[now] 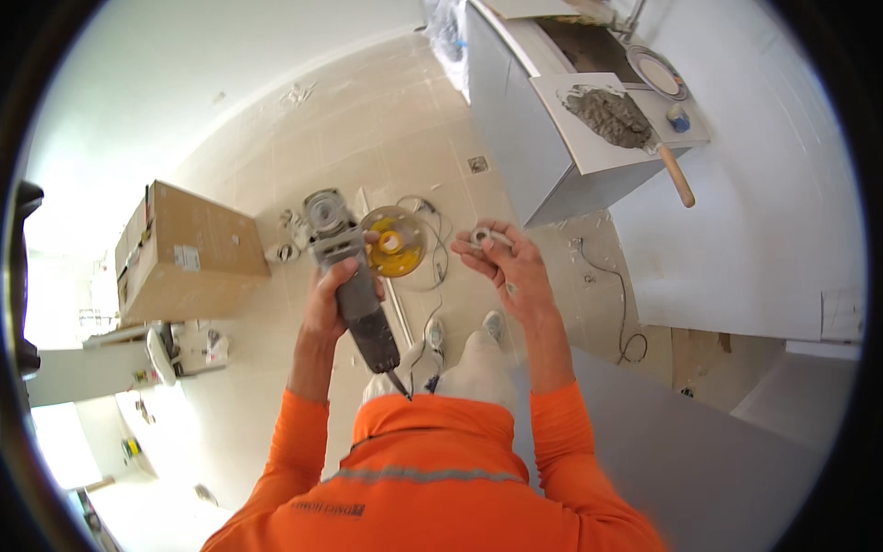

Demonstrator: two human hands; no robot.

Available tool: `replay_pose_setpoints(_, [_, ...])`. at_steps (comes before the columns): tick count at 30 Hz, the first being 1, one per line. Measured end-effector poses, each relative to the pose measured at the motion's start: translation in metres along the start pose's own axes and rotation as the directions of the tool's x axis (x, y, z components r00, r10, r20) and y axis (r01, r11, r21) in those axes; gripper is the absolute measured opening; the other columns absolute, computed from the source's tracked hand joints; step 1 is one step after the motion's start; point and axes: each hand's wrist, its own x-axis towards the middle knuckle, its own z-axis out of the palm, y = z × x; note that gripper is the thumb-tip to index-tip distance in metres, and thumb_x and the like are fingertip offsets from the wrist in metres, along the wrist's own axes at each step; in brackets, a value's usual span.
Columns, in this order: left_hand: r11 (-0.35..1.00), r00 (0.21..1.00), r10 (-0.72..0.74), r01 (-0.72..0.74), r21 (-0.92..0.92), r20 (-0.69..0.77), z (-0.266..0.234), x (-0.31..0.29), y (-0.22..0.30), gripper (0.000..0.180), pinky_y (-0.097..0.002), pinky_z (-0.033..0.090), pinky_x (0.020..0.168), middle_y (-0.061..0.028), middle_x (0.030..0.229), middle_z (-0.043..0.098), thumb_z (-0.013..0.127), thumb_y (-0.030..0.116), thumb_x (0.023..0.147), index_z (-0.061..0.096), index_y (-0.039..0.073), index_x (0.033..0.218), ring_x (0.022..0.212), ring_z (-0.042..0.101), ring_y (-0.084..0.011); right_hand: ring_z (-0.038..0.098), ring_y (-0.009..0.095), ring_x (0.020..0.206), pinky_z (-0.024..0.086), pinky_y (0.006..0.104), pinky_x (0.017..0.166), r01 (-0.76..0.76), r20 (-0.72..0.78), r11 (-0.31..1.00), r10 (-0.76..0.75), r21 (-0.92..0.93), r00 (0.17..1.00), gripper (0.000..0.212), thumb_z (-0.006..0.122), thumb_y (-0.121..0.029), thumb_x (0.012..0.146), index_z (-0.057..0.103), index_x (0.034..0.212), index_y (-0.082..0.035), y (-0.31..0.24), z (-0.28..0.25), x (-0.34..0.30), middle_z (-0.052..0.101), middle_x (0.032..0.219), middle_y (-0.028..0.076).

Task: The person carries a trowel with mortar up a staircase, enters an apartment, and places the trowel on a countertop. They then measure and mark a white tile with a ruler and pencil, prepare an angle grinder by attaching a cutting disc, and position the tile on the floor to begin cutting.

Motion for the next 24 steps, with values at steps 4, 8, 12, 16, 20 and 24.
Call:
replay_pose_setpoints(4, [0.996,0.996,-0.088,0.089,0.012,-0.032,0.057,0.020,-0.032,0.059,-0.0375,0.061,0.064,-0.0163,0.104,0.070,0.074,0.031,0.092,0.055,-0.005,0.135,0.069,0.072,-0.0235,0.076,0.023,0.076,0.063,0.0288,0.065,0.116,0.068,0.920,-0.098,-0.374,0.993,0.021,0.064,-0.009,0.105,0.059,0.118,0.005,-0.074,0.009,-0.003,0.076,0.110,0.020])
replay_pose_setpoints(8, [0.989,0.986,-0.132,0.138,0.054,-0.100,0.105,0.037,-0.049,0.050,-0.0355,0.061,0.063,-0.0143,0.090,0.070,0.073,0.028,0.093,0.058,-0.005,0.128,0.068,0.072,-0.0225,0.070,0.016,0.061,0.054,0.0283,0.052,0.289,0.157,0.690,-0.250,-0.663,0.956,0.019,0.070,-0.012,0.103,0.062,0.113,0.002,-0.101,0.020,0.007,0.078,0.097,0.014])
replay_pose_setpoints(12, [0.984,0.969,-0.175,0.174,-0.020,-0.173,0.131,0.037,-0.060,0.042,-0.0338,0.060,0.060,-0.0118,0.085,0.068,0.075,0.026,0.092,0.062,-0.005,0.117,0.067,0.072,-0.0211,0.072,0.021,0.064,0.053,0.0317,0.051,0.689,0.583,-0.060,-0.590,-0.722,0.559,0.018,0.073,-0.007,0.097,0.065,0.113,-0.002,-0.082,0.032,0.019,0.074,0.089,0.013])
replay_pose_setpoints(16, [0.984,0.975,-0.170,0.161,-0.070,-0.141,0.126,0.037,-0.061,0.039,-0.0338,0.060,0.060,-0.0111,0.083,0.068,0.074,0.027,0.093,0.063,-0.004,0.114,0.067,0.071,-0.0202,0.072,0.023,0.069,0.056,0.0331,0.052,0.717,0.784,-0.366,-0.464,-0.593,0.412,0.038,0.071,-0.001,0.087,0.066,0.124,0.000,-0.061,0.030,0.028,0.072,0.097,0.013])
replay_pose_setpoints(20, [0.981,0.973,-0.182,0.170,-0.097,-0.144,0.108,0.037,-0.054,0.040,-0.0337,0.060,0.060,-0.0114,0.085,0.068,0.075,0.026,0.093,0.062,-0.004,0.115,0.067,0.071,-0.0202,0.072,0.022,0.069,0.056,0.0326,0.052,0.707,0.803,-0.435,-0.498,-0.557,0.326,0.044,0.072,-0.001,0.083,0.066,0.127,0.003,-0.051,0.035,0.040,0.072,0.100,0.013])
replay_pose_setpoints(24, [0.972,0.971,-0.198,0.177,-0.153,-0.136,0.088,0.034,-0.049,0.040,-0.0334,0.060,0.059,-0.0127,0.087,0.068,0.075,0.026,0.092,0.061,-0.004,0.116,0.066,0.071,-0.0206,0.072,0.022,0.068,0.057,0.0314,0.054,0.722,0.862,-0.493,-0.408,-0.485,0.301,0.041,0.072,-0.002,0.084,0.068,0.124,0.004,-0.040,0.053,0.050,0.073,0.101,0.012])
